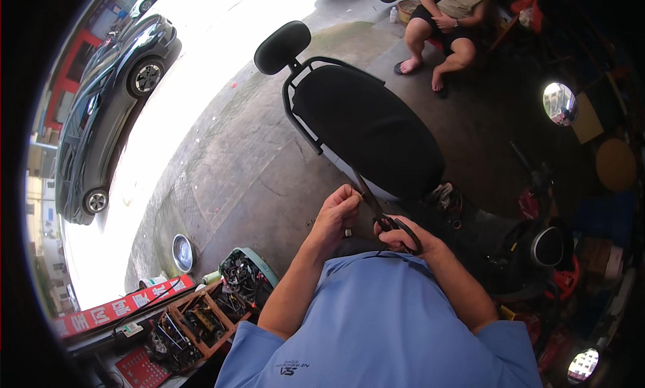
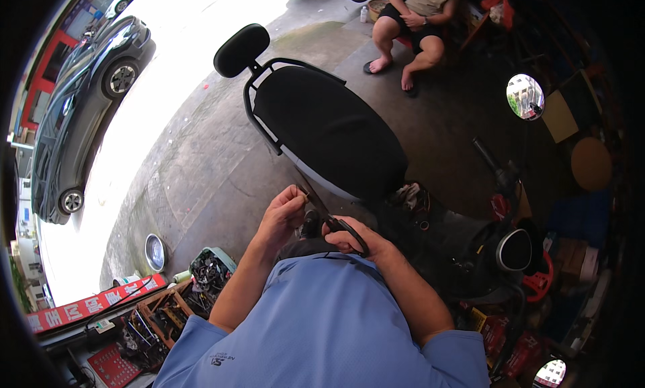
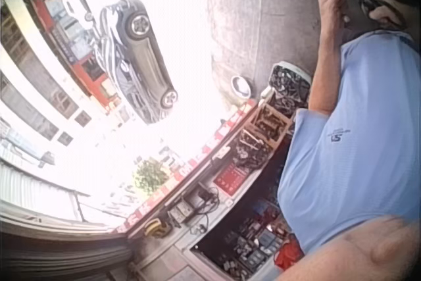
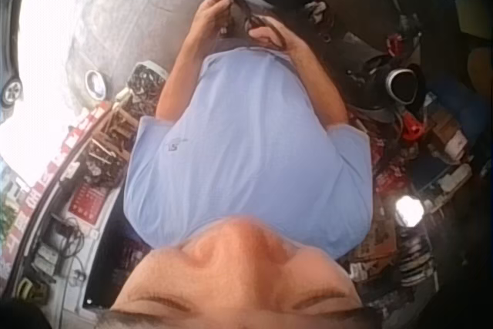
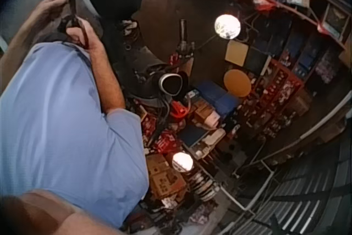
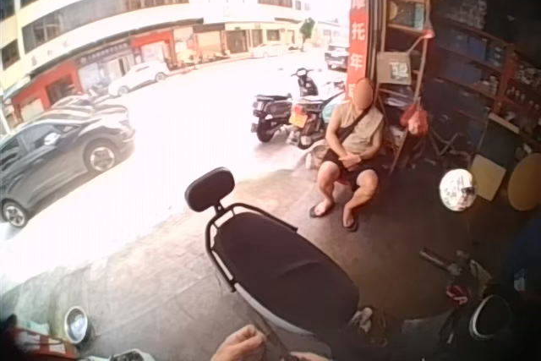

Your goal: Repairing the electrical wiring of a scooter using scissors.

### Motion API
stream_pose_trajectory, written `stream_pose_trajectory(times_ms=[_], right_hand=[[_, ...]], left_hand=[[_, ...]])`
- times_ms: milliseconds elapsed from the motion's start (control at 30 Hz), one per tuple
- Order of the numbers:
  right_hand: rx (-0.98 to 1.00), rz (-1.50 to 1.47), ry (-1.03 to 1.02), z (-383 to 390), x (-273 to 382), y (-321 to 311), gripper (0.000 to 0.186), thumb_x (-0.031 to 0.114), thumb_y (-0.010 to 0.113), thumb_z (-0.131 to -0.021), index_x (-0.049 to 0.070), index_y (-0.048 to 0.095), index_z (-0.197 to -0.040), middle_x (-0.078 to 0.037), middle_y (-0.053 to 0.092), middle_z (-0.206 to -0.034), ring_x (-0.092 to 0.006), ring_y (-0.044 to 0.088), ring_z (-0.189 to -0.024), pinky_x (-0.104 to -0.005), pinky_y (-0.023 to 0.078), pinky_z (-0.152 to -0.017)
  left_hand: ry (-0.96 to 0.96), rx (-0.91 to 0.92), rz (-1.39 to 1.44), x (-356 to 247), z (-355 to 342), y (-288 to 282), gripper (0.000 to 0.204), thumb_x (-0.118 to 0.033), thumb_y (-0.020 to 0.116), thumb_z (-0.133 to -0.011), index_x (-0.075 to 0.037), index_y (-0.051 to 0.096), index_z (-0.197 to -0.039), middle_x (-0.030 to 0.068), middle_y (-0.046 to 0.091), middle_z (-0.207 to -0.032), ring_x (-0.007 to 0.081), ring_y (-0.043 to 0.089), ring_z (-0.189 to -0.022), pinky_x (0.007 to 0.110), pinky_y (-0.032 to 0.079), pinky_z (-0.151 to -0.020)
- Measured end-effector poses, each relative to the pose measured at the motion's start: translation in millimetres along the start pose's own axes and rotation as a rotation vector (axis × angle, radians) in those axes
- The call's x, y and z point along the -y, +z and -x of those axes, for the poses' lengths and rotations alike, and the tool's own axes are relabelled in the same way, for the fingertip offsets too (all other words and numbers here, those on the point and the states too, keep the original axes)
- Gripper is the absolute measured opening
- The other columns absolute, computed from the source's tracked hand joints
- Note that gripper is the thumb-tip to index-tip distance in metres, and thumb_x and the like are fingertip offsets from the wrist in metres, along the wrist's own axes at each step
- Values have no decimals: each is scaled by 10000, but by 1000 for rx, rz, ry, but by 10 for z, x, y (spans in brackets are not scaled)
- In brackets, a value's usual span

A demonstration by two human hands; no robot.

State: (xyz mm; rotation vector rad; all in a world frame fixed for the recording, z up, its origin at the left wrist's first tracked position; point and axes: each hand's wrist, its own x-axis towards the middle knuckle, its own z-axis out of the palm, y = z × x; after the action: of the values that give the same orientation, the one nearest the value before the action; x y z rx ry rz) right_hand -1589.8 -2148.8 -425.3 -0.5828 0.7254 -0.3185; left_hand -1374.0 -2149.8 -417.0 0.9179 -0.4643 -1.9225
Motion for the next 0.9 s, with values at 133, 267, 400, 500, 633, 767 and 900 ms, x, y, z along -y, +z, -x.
stream_pose_trajectory(times_ms=[133, 267, 400, 500, 633, 767, 900], right_hand=[[20, -69, 23, 46, 41, 27, 169, 120, 630, -798, 56, 540, -927, 59, 404, -620, -30, 362, -505, -191, 264, -440], [-85, 9, -33, 50, 94, 1, 190, 128, 634, -797, 51, 534, -940, 50, 433, -650, -29, 363, -504, -187, 270, -445], [-405, 813, -203, 89, 196, 181, 255, 137, 646, -785, 3, 527, -966, -51, 554, -756, -155, 551, -677, -296, 454, -617], [-504, 991, -266, 51, 52, 162, 341, 165, 681, -788, 10, 503, -1035, -126, 595, -929, -268, 611, -831, -381, 494, -760], [-596, 1112, -289, 59, 32, 225, 344, 204, 673, -813, 8, 495, -1033, -162, 537, -967, -336, 588, -846, -428, 480, -753], [-631, 1188, -278, 46, 6, 225, 343, 190, 672, -816, 11, 471, -1029, -166, 524, -977, -361, 584, -876, -448, 474, -766], [-641, 1215, -275, 45, 21, 232, 342, 161, 668, -811, 15, 451, -1031, -177, 513, -995, -382, 575, -905, -462, 470, -782]], left_hand=[[1, 40, 2, -29, 19, -34, 138, -203, 603, -933, -92, 522, -923, -89, 391, -660, 10, 297, -530, 181, 216, -483], [58, -4, -220, 40, -11, -65, 114, -176, 558, -960, -63, 539, -963, -78, 423, -668, 9, 335, -547, 185, 249, -489], [230, -182, -604, 208, -83, -184, 134, -140, 490, -990, -22, 554, -989, -42, 510, -709, 35, 435, -593, 203, 350, -530], [293, -306, -767, 210, -92, -81, 148, -120, 478, -988, -8, 573, -965, -15, 562, -711, 72, 500, -624, 233, 413, -578], [272, -340, -882, 125, -34, 80, 147, -105, 483, -976, -4, 588, -960, 16, 585, -692, 97, 534, -642, 262, 449, -614], [369, -366, -995, 140, -36, 129, 140, -131, 501, -943, -40, 593, -994, 115, 635, -705, 250, 638, -666, 344, 484, -639], [395, -368, -1080, 159, -58, 123, 135, -109, 496, -915, -40, 597, -971, 150, 652, -753, 333, 653, -739, 391, 494, -665]])
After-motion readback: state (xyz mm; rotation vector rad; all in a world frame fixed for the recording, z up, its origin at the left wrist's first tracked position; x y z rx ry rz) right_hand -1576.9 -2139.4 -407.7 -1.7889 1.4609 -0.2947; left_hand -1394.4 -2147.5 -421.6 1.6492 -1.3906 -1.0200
